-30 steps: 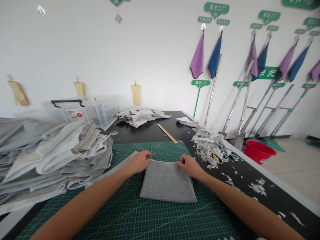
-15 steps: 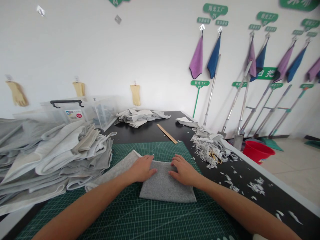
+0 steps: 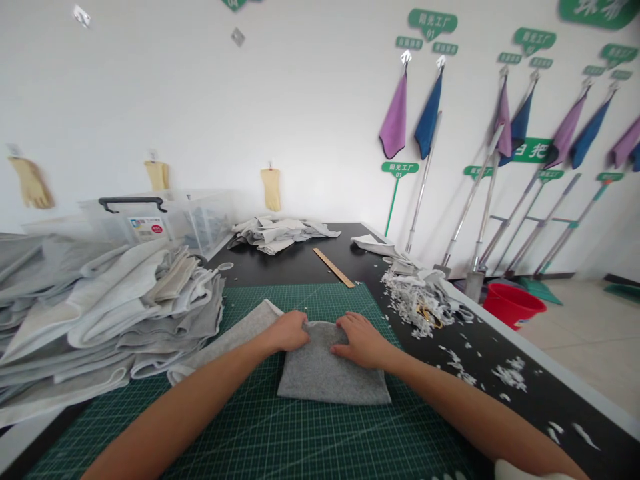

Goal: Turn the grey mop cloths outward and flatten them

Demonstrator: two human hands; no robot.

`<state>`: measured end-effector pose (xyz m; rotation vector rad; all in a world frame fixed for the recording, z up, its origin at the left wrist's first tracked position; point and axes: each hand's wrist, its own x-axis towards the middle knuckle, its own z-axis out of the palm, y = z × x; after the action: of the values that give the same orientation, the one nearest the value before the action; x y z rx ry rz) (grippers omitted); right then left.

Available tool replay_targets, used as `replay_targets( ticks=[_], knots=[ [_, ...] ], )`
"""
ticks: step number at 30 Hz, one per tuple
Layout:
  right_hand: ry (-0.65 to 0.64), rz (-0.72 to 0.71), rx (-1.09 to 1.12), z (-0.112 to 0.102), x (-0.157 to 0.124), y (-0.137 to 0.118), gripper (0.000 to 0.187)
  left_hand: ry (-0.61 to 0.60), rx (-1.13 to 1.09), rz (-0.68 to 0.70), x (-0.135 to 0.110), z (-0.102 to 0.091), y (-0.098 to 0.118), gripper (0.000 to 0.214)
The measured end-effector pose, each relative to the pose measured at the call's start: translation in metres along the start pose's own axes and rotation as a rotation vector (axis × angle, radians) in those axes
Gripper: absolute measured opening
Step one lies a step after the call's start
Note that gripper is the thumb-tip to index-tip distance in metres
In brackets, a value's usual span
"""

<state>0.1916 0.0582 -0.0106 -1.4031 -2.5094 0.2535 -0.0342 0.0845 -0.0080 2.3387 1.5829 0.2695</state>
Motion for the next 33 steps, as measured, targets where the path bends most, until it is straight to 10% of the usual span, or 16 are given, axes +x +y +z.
replay_targets(
  ticks=[8,15,26,33],
  knots=[
    [0.024,-0.071,0.118,-0.007,0.019,-0.010,0.097,0.113,-0.073,0.227,-0.028,-0.013,0.024,0.035],
    [-0.051,-0.244,0.137,-0.019,0.024,-0.024,0.017,0.260,-0.388,0.313,-0.037,-0.011,0.031,0.048],
    [0.310,-0.291,0.205,-0.069,0.021,-0.033,0.019,0.068,-0.547,0.201,-0.051,-0.029,0.017,0.019],
    [0.536,-0.255,0.454,-0.076,0.022,-0.032,0.028,0.520,-0.569,0.134,-0.049,-0.062,0.010,0.017]
  ],
)
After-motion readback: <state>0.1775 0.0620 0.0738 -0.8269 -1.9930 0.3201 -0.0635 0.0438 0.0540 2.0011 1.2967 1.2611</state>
